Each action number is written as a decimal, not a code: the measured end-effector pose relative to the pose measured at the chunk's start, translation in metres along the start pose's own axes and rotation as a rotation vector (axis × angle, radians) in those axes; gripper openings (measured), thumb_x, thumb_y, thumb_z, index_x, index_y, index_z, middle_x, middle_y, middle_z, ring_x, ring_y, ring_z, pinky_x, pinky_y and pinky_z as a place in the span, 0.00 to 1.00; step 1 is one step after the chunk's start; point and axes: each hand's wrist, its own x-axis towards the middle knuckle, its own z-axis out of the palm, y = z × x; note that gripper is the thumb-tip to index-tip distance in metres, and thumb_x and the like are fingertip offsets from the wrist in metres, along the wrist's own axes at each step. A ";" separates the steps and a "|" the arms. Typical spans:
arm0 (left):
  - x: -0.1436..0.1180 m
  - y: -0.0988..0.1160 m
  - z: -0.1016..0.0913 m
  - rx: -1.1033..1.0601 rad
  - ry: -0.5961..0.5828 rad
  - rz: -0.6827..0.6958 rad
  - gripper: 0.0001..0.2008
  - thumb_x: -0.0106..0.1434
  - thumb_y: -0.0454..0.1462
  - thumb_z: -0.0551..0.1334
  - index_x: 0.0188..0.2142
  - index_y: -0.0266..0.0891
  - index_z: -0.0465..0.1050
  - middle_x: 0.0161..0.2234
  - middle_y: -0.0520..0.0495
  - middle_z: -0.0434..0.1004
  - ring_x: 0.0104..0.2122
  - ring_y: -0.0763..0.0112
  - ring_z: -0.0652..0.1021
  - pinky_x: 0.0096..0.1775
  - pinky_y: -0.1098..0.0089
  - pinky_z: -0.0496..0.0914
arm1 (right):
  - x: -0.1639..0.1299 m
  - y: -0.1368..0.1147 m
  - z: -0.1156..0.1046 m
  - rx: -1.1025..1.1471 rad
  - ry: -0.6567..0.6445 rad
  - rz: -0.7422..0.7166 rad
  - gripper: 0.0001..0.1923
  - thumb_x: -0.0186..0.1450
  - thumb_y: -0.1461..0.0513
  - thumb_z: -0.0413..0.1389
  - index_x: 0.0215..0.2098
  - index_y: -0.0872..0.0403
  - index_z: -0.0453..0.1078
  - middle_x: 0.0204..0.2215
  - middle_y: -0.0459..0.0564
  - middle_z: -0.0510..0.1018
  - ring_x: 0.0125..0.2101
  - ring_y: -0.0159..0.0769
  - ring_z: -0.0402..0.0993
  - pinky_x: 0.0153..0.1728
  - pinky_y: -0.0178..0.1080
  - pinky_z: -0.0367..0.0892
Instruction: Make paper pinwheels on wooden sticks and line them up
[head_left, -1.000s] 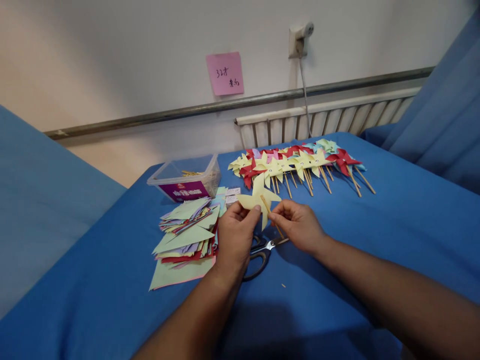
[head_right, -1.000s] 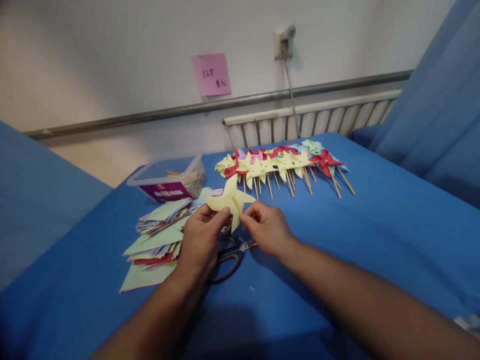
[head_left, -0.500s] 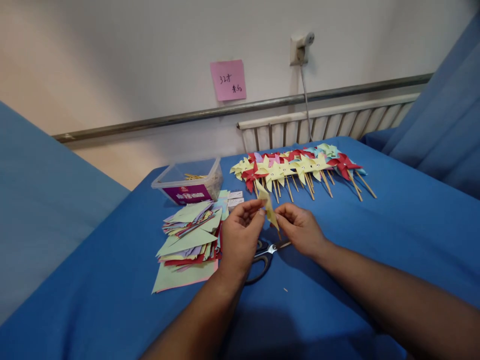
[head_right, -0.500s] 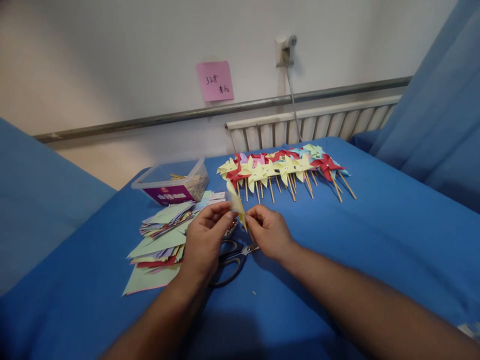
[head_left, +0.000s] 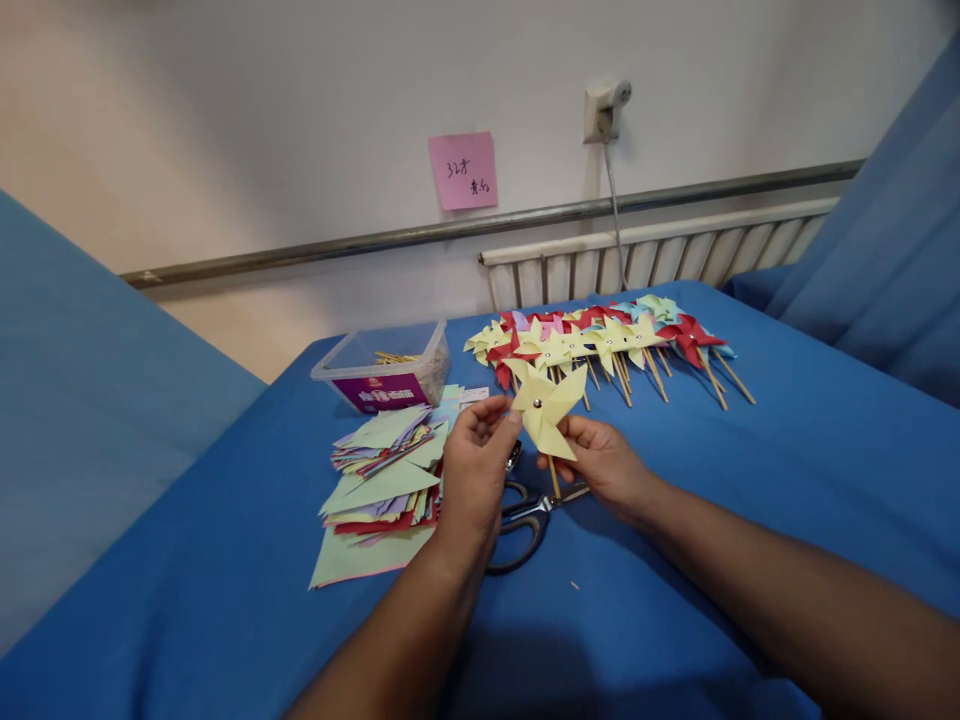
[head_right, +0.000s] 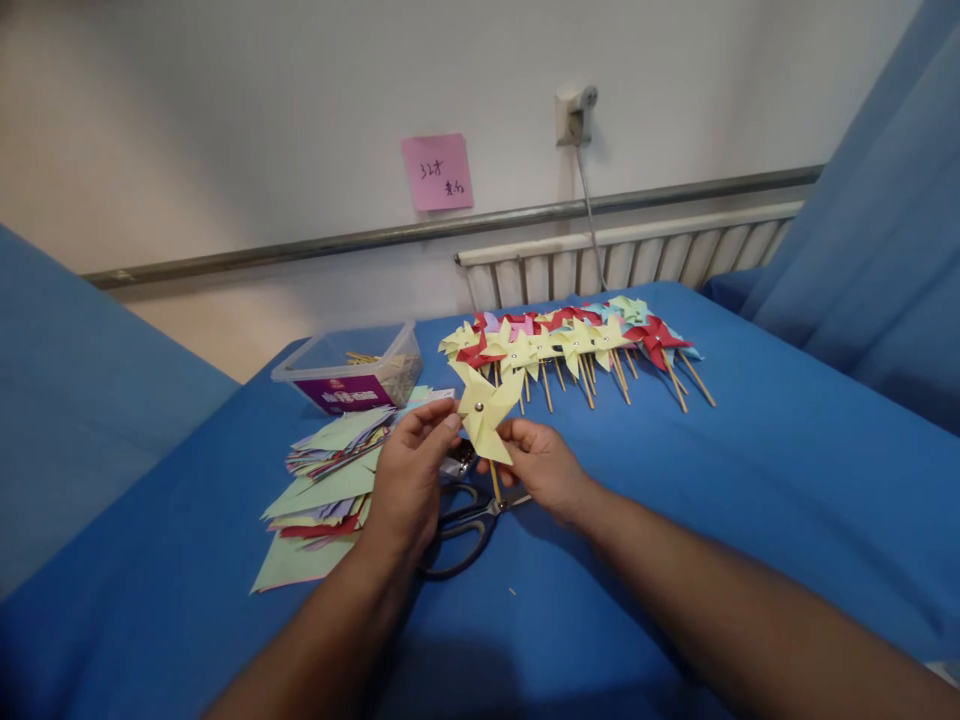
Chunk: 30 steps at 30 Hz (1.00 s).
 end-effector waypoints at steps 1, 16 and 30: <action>0.000 -0.001 0.000 -0.024 -0.022 -0.050 0.19 0.49 0.41 0.70 0.40 0.37 0.74 0.39 0.45 0.78 0.37 0.69 0.77 0.41 0.69 0.69 | -0.001 0.001 0.000 0.015 -0.026 -0.003 0.18 0.54 0.49 0.63 0.29 0.55 0.69 0.23 0.44 0.76 0.17 0.24 0.60 0.20 0.31 0.56; -0.009 0.006 0.004 -0.193 -0.216 -0.219 0.17 0.48 0.43 0.71 0.35 0.36 0.74 0.26 0.49 0.76 0.24 0.72 0.75 0.32 0.70 0.69 | -0.004 0.002 -0.002 0.110 -0.065 0.013 0.16 0.55 0.51 0.64 0.31 0.54 0.70 0.25 0.44 0.75 0.19 0.25 0.63 0.22 0.31 0.59; -0.015 0.003 0.008 -0.244 -0.220 -0.258 0.15 0.53 0.42 0.69 0.34 0.35 0.70 0.23 0.53 0.71 0.16 0.79 0.67 0.18 0.74 0.64 | -0.006 0.009 0.000 0.167 -0.157 0.064 0.15 0.54 0.54 0.66 0.33 0.55 0.71 0.27 0.45 0.76 0.20 0.25 0.65 0.24 0.31 0.61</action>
